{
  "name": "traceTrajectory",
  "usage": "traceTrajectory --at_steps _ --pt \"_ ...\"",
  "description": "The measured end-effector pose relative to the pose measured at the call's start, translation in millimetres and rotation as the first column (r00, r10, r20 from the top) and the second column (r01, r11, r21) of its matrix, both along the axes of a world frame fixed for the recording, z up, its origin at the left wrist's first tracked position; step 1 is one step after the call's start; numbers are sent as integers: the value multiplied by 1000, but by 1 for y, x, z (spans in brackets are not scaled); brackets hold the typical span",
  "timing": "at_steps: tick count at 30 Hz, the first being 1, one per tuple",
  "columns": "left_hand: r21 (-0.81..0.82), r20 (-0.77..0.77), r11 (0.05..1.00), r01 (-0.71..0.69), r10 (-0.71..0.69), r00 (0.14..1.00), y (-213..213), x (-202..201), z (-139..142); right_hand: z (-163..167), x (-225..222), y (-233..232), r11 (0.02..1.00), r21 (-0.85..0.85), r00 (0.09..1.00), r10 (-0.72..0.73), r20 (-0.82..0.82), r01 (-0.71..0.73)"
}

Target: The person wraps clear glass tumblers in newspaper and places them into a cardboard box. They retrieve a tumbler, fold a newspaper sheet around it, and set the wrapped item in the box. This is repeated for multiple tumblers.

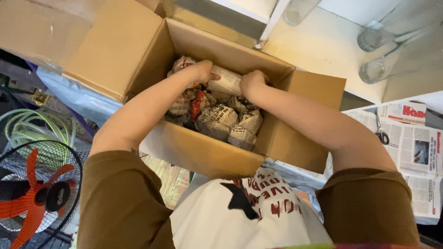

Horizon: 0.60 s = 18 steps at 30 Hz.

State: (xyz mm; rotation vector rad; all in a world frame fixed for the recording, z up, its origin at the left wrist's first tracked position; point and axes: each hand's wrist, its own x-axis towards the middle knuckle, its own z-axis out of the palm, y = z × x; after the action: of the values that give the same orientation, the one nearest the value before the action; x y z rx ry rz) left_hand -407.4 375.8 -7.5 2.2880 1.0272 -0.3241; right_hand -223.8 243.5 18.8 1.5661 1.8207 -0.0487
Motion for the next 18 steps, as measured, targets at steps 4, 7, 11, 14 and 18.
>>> traceTrajectory --at_steps 4,7,11,14,18 --pt "-209 -105 967 -146 127 986 1 11 9 -6 0 -4 999 33 993 -39 113 35" --pt "72 -173 997 -17 29 985 -10 6 25 20 14 -9 992 91 996 86 -30 -82" --pt "337 -4 940 -51 55 998 -34 -1 49 91 25 -11 1000 -23 975 3 -221 -8" --pt "496 -67 866 57 -27 997 -56 7 64 148 29 -41 997 -49 925 -72 -373 58" --pt "448 -180 842 302 -246 953 -81 19 82 205 37 -115 996 33 763 -42 -644 83"
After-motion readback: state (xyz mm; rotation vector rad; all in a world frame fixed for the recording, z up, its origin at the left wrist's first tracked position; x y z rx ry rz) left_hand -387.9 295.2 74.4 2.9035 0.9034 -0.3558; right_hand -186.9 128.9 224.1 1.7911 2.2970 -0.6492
